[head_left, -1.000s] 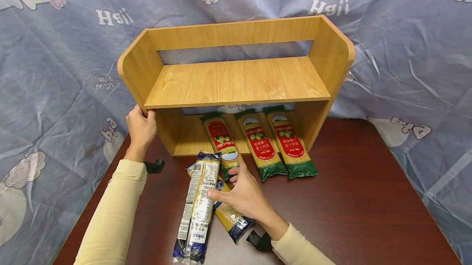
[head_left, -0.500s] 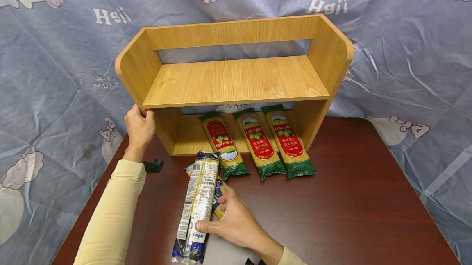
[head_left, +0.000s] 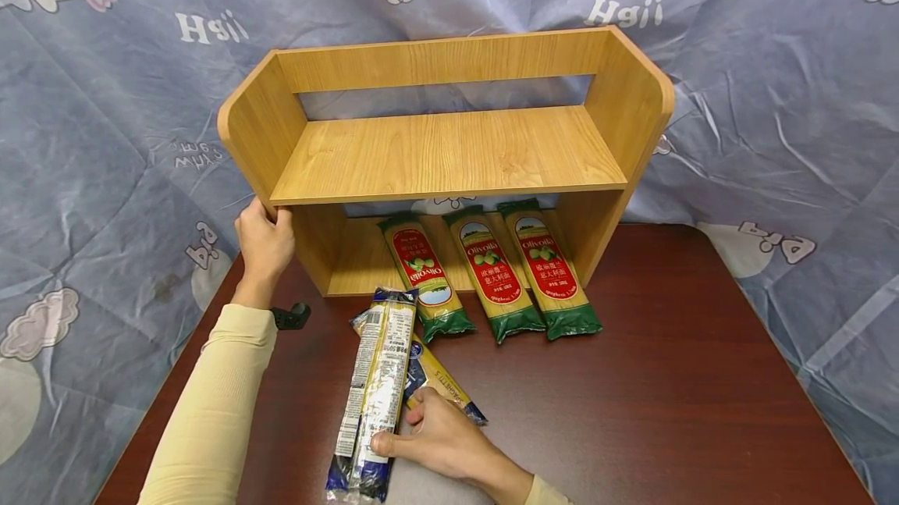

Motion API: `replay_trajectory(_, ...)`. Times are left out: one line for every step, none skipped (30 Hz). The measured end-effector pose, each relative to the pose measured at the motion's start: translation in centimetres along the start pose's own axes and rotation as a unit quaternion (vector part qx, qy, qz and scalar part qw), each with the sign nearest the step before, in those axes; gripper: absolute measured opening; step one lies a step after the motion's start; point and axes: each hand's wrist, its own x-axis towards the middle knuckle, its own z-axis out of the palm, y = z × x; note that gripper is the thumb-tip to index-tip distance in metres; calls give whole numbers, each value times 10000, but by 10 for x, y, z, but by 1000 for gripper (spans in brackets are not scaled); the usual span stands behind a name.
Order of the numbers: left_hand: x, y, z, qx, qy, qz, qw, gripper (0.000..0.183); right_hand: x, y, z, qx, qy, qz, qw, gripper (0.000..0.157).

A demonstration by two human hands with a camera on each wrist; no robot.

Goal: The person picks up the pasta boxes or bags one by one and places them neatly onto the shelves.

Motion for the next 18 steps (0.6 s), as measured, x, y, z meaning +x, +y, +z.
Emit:
replay_trajectory(0,0,0,-10,-13,-7,10000,24,1,1,1,61,-24,69,10000,81)
replay_trajectory(0,0,0,-19,-21,-14,10000,25,2,2,3,134,-47,131,9998,80)
replay_trajectory(0,0,0,-36,-29,-24,10000,25,2,4,5,195,-65,175,9996,81)
replay_trajectory(0,0,0,-42,-30,-29,10000,25,3,5,7,269,-71,204,9994,80)
replay_trajectory(0,0,0,-55,-30,-36,10000,25,4,6,9,327,-75,203,9992,79)
replay_trajectory(0,0,0,-61,-27,-39,10000,24,5,7,11,392,-83,213,9990,78)
replay_trajectory(0,0,0,-71,-22,-40,10000,24,5,8,13,491,-103,201,9985,77)
replay_trajectory(0,0,0,-79,-15,-38,10000,24,6,9,15,601,-123,175,9980,75)
replay_trajectory(0,0,0,-82,-10,-34,10000,24,6,9,17,730,-140,146,9971,74)
replay_trajectory(0,0,0,-84,-10,-32,10000,24,6,10,19,853,-144,120,9962,72)
replay_trajectory(0,0,0,-89,-14,-31,10000,24,6,10,21,987,-154,106,9949,71)
replay_trajectory(0,0,0,-89,-20,-28,10000,24,6,10,22,1114,-157,99,9936,70)
replay_trajectory(0,0,0,-90,-25,-29,10000,25,6,10,23,1169,-129,76,9930,69)
replay_trajectory(0,0,-1,-86,-30,-31,10000,25,6,10,25,1172,-87,45,9931,69)
replay_trajectory(0,0,-1,-89,-35,-32,9999,25,6,10,26,1217,-56,1,9926,70)
replay_trajectory(0,0,-1,-87,-40,-31,9999,25,6,9,28,1260,-34,-58,9920,71)
replay_trajectory(0,0,-1,-85,-42,-28,10000,25,5,9,30,1195,22,-100,9928,73)
replay_trajectory(1,1,-1,-85,-41,-23,10000,25,5,9,32,1049,92,-153,9943,79)
